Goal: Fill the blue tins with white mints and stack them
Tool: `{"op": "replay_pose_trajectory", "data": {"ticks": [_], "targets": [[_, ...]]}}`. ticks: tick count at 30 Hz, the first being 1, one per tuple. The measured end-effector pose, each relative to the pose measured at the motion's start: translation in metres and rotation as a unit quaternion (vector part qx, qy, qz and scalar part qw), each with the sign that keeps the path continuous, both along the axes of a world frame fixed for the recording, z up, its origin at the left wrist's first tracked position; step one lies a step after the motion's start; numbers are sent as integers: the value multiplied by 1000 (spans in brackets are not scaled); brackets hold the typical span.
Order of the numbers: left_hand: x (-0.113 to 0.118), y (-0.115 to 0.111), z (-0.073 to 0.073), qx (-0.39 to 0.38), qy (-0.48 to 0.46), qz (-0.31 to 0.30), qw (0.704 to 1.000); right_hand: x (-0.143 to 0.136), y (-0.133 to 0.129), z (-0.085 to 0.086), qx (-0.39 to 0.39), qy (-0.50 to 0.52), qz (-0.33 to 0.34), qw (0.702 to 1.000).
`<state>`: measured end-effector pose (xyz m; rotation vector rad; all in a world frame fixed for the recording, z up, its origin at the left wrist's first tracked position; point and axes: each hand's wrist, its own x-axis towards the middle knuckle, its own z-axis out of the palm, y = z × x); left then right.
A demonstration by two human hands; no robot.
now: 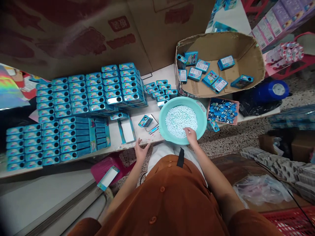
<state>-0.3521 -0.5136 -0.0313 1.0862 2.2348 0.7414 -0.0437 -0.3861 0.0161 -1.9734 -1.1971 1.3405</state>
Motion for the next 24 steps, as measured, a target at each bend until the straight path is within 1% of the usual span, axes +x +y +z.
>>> {"op": "replay_pose_trajectory", "data": {"ticks": [3, 7, 15, 24], "targets": [[5, -18, -4, -20, -10, 1, 1000, -3, 3, 0, 4, -5, 10, 1000], [8, -28, -7, -23, -17, 9, 1000, -6, 5, -3, 6, -13, 29, 999], [4, -22, -7, -23, -16, 18, 999, -4, 6, -7, 7, -14, 41, 999], [6, -15, -6, -26, -20, 9, 999, -2, 5, -1, 8, -9, 33, 999]]}}
